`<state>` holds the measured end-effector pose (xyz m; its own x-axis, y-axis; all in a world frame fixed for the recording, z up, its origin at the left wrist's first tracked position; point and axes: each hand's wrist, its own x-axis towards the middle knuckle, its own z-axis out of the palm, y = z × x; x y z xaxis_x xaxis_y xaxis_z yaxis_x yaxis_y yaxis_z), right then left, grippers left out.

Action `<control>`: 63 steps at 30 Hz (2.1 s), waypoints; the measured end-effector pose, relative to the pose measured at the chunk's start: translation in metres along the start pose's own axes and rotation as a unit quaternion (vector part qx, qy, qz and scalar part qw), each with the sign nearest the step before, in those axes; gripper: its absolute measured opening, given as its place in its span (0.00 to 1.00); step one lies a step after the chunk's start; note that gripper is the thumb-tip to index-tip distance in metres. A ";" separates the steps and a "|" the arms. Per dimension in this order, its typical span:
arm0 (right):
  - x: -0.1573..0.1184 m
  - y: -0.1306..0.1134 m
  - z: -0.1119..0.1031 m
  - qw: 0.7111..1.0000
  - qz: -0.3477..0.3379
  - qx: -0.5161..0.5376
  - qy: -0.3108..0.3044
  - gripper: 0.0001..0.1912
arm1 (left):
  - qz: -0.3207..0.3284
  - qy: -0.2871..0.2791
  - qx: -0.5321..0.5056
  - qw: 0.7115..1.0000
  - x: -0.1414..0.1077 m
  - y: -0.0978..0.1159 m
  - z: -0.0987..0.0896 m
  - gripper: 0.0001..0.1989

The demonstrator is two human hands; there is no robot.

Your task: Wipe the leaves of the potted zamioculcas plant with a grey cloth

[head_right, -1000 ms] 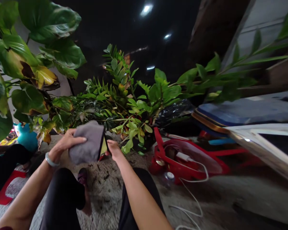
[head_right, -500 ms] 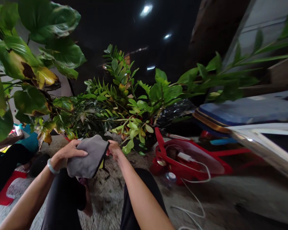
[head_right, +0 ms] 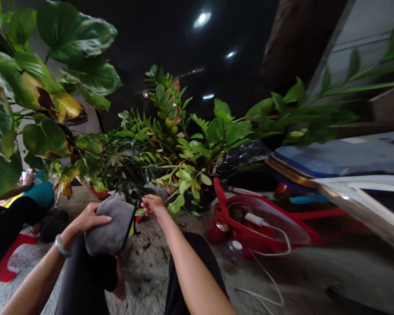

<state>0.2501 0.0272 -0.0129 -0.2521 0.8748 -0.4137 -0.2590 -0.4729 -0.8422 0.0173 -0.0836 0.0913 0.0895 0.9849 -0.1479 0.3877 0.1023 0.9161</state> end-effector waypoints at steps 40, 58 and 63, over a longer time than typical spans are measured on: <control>-0.003 -0.005 0.003 1.000 0.000 -0.006 0.019 0.08 | 0.118 0.401 -0.074 0.906 0.034 0.057 -0.034 0.20; -0.015 0.005 0.001 0.999 -0.013 0.036 -0.001 0.05 | -0.054 0.205 -0.076 0.974 -0.028 0.018 0.002 0.22; -0.020 0.001 0.006 1.000 0.010 0.000 0.002 0.04 | 0.028 0.275 -0.135 0.952 0.003 0.039 -0.004 0.27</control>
<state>0.2494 0.0085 -0.0029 -0.2541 0.8653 -0.4320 -0.2544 -0.4907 -0.8334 0.0292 -0.0765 0.1280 -0.4192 0.9063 0.0539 0.1408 0.0063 0.9900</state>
